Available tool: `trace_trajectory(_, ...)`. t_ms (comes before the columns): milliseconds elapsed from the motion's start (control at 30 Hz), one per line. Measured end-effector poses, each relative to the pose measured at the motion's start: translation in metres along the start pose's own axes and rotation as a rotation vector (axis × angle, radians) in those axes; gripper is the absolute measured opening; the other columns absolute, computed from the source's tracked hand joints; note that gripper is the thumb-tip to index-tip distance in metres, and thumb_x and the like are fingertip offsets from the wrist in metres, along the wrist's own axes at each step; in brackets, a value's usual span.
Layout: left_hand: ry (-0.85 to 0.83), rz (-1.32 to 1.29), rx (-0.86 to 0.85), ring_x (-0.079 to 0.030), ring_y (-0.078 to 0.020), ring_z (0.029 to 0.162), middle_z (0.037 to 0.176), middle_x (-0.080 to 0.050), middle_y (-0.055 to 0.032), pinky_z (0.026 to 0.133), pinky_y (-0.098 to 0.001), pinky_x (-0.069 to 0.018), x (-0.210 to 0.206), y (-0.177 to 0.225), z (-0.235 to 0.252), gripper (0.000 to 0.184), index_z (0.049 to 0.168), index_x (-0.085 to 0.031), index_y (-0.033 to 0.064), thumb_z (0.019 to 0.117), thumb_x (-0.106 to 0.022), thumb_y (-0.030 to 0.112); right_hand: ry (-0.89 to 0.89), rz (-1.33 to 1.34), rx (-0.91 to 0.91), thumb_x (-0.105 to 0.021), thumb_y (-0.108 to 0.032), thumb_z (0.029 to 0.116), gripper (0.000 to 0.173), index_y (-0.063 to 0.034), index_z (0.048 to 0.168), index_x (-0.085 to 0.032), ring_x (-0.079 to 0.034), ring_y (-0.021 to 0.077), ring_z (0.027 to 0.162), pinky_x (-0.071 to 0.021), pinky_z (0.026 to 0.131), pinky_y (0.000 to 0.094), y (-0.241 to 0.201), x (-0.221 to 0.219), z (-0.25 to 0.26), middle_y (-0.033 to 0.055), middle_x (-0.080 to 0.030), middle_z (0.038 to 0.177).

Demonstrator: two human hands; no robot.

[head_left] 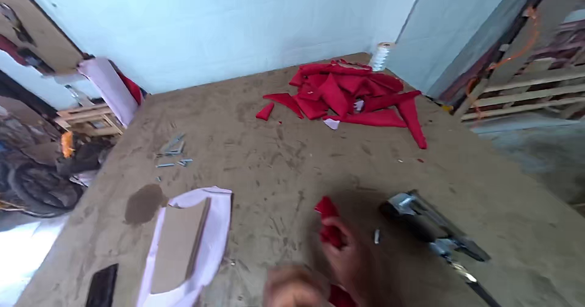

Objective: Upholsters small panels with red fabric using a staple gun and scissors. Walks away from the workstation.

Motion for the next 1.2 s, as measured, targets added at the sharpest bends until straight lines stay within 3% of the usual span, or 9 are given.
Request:
trace_trajectory(100,-0.114,0.538,0.405,-0.059,-0.0267,0.125,0.132,-0.061,-0.0176,0.101,-0.0464,-0.0549,0.021,-0.175,-0.072,0.091,0.133,-0.057,-0.0002,0.0697,-0.090,0.057,-0.212,-0.078,-0.033,-0.081,-0.029,0.0793,0.034,-0.0165,0.111,-0.074,-0.072,0.0200,0.090,-0.0611,0.077,0.0477,-0.014,-0.037,0.016,0.0034,-0.074,0.105)
trace_trajectory(200,-0.054,0.657,0.569,-0.069,-0.0191,0.107,0.118,-0.069,-0.0102,0.094,-0.0423,-0.0601,0.030,-0.245,-0.117,0.072,0.129,-0.063,0.0044,0.0768,-0.089,0.047,-0.211,-0.109,0.065,-0.082,-0.037,0.0753,0.031,-0.0220,0.102,-0.074,-0.067,0.0111,0.069,-0.0583,0.061,0.0383,-0.034,-0.053,0.026,-0.0051,-0.072,0.087)
trace_trajectory(300,0.116,0.678,0.478,-0.072,-0.0102,0.091,0.104,-0.075,-0.0019,0.083,-0.0329,-0.0632,0.052,-0.252,-0.114,0.024,0.105,-0.075,0.0083,0.0903,-0.079,0.027,-0.265,0.032,0.039,-0.080,-0.035,0.0788,0.031,-0.0186,0.105,-0.074,-0.061,0.0109,0.067,-0.0555,0.061,0.0355,-0.026,-0.047,0.028,-0.0034,-0.067,0.081)
trace_trajectory(400,0.128,0.826,0.246,-0.070,-0.0095,0.109,0.115,-0.075,0.0009,0.096,-0.0317,-0.0599,0.071,-0.246,-0.112,0.010,0.097,-0.078,0.0127,0.0950,-0.072,0.020,-0.406,0.126,-0.076,-0.075,-0.034,0.0878,0.036,-0.0089,0.113,-0.069,-0.064,0.0210,0.078,-0.0564,0.069,0.0438,0.027,-0.037,0.007,0.0070,-0.067,0.089)
trace_trajectory(533,0.019,1.014,0.044,-0.060,-0.0180,0.133,0.127,-0.072,-0.0022,0.114,-0.0370,-0.0496,0.072,-0.274,-0.125,0.014,0.100,-0.077,0.0110,0.0989,-0.064,0.013,-0.591,-0.016,-0.082,-0.075,-0.023,0.0851,0.023,-0.0062,0.100,-0.070,-0.064,0.0234,0.074,-0.0563,0.068,0.0476,0.119,-0.045,-0.045,0.0075,-0.065,0.082)
trace_trajectory(700,-0.048,1.050,-0.003,-0.059,-0.0198,0.134,0.130,-0.071,-0.0020,0.113,-0.0391,-0.0505,0.066,-0.298,-0.143,0.016,0.103,-0.077,0.0109,0.1008,-0.061,0.015,-1.073,-0.337,0.089,-0.056,-0.042,0.1030,0.036,-0.0112,0.113,-0.072,-0.069,0.0287,0.106,-0.0547,0.093,0.0539,0.054,-0.119,-0.023,0.0114,-0.071,0.112)
trace_trajectory(800,-0.050,1.038,-0.026,-0.059,-0.0215,0.135,0.131,-0.071,-0.0029,0.113,-0.0400,-0.0504,0.064,-0.296,-0.142,0.016,0.102,-0.077,0.0109,0.1001,-0.061,0.015,-1.304,-0.600,0.187,-0.067,-0.030,0.0958,0.029,-0.0040,0.108,-0.072,-0.067,0.0406,0.108,-0.0526,0.086,0.0647,0.044,-0.181,-0.029,0.0198,-0.071,0.112)
trace_trajectory(1033,-0.012,0.972,0.051,-0.066,-0.0162,0.123,0.111,-0.077,0.0004,0.107,-0.0346,-0.0553,0.083,-0.296,-0.116,0.015,0.092,-0.077,0.0110,0.0981,-0.064,0.015,-1.365,-0.778,0.173,-0.069,-0.016,0.0906,0.025,-0.0008,0.111,-0.070,-0.067,0.0401,0.107,-0.0544,0.083,0.0614,0.044,-0.208,-0.037,0.0203,-0.070,0.112)
trace_trajectory(1200,-0.030,0.914,0.603,-0.068,-0.0091,0.107,0.118,-0.072,0.0055,0.096,-0.0378,-0.0580,0.120,-0.336,-0.081,0.018,0.084,-0.074,0.0142,0.0869,-0.081,0.030,-1.303,-0.702,0.177,-0.066,-0.030,0.0967,0.028,-0.0038,0.105,-0.072,-0.068,0.0389,0.105,-0.0546,0.084,0.0611,0.048,-0.205,-0.031,0.0183,-0.071,0.108)
Point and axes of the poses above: each hand's wrist, its own z-axis towards the middle knuckle, its own x-axis out of the back of the hand, y = z × x, the point moved 10 cm from there along z, towards the middle knuckle
